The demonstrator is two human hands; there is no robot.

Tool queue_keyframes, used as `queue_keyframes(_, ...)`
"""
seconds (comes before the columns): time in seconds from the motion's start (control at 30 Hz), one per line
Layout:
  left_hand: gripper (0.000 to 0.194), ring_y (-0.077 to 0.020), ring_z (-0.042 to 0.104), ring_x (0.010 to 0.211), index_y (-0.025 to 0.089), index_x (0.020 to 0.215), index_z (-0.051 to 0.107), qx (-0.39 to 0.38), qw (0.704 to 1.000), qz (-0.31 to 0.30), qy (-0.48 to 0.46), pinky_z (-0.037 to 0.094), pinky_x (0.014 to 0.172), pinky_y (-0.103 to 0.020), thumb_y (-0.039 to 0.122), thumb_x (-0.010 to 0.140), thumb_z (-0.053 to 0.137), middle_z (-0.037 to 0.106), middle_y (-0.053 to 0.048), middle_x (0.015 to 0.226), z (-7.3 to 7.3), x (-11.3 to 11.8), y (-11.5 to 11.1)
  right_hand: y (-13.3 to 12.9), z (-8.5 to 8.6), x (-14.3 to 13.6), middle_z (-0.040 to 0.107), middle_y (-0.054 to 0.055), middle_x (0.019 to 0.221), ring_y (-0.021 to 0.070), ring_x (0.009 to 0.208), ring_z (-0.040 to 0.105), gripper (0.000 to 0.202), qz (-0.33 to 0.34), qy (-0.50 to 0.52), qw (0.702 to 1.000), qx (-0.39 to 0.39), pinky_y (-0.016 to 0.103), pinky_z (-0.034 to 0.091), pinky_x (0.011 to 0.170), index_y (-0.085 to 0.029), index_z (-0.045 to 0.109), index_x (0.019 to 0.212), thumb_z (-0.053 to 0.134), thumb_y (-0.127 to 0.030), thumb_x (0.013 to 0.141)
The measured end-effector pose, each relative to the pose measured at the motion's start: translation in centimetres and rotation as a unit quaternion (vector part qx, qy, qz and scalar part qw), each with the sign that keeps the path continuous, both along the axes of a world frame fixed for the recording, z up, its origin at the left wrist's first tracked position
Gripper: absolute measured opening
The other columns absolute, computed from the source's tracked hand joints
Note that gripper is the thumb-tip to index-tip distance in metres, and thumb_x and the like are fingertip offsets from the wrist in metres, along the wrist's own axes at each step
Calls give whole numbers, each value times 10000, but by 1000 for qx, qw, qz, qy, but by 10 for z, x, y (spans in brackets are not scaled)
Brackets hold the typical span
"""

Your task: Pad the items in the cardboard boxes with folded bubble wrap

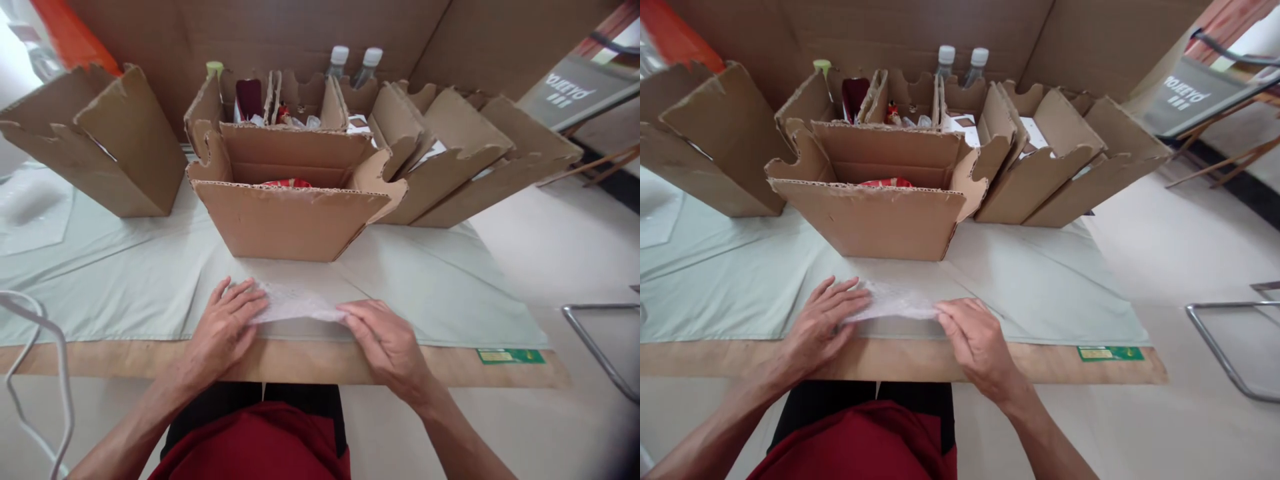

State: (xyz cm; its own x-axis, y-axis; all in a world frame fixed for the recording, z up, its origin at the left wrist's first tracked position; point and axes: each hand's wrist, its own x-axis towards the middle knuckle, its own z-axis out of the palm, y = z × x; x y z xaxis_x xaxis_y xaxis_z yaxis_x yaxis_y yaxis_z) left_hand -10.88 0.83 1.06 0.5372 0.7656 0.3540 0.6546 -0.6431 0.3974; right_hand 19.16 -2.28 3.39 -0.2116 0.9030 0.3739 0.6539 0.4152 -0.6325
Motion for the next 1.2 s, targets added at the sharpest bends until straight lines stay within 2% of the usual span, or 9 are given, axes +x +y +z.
queue_keyframes(0.13,211,-195,768,827,231,1047,739,-126,983,86,-99,613,740,-320,275,983,542,812,-9,939,30,-9,-1,9,20,6,732,1,774,155,673,676,251,-76,123,970,-194,260,529,594,-220,749,1059,599,-406,982)
queue_keyframes(0.23,294,-212,725,710,216,1149,726,-182,969,160,-54,573,605,-315,381,951,584,777,-13,845,31,-13,8,24,10,6,702,15,756,177,677,657,349,-126,124,962,-207,288,529,589,-191,730,1126,611,-468,951)
queue_keyframes(0.37,513,-296,694,882,107,1359,610,-58,973,221,9,590,785,-456,391,932,617,744,-110,955,11,-15,14,31,-13,6,742,132,1180,288,1095,682,314,-178,-8,983,-44,412,564,828,-172,716,1151,572,-397,987)
queue_keyframes(0.47,403,-295,652,1018,127,1340,611,60,976,207,0,559,905,-469,316,984,597,704,-155,1133,6,-13,7,26,-17,-4,722,144,1269,283,1187,658,260,-150,-84,983,69,458,509,982,-169,702,1188,542,-291,1025)
queue_keyframes(0.6,243,-281,628,1028,157,1205,682,74,991,101,46,538,895,-438,172,988,574,693,-130,1133,4,-1,6,21,-17,-45,686,145,1375,271,1214,645,283,10,-157,983,95,441,493,993,-163,698,1228,508,-171,1018)
queue_keyframes(0.7,209,-297,612,945,161,1129,723,42,991,80,96,525,794,-447,175,981,576,703,-118,1057,-4,6,13,21,-27,-56,644,122,1461,283,1320,595,298,119,-223,966,53,457,461,1048,-180,700,1261,523,-215,1023)
queue_keyframes(0.93,226,-303,605,994,185,1123,736,-9,992,75,96,525,831,-466,171,961,578,703,-116,1115,-8,3,17,16,-27,22,762,88,1231,281,1169,672,320,-99,-215,971,36,457,476,959,-218,747,1159,459,-316,1059)
queue_keyframes(1.1,292,-316,617,1100,183,1225,683,0,991,132,32,534,960,-515,241,979,536,668,-157,1239,-6,-6,21,37,-22,14,716,151,1314,333,1189,638,323,-93,-238,967,10,500,489,959,-174,720,1219,506,-288,1005)
queue_keyframes(1.2,351,-384,573,1252,178,1266,653,7,983,178,50,486,1051,-609,300,952,549,646,-187,1313,-11,-10,26,46,-29,3,690,177,1355,363,1201,623,238,-88,-222,971,-19,532,487,955,-166,737,1055,552,-277,954)
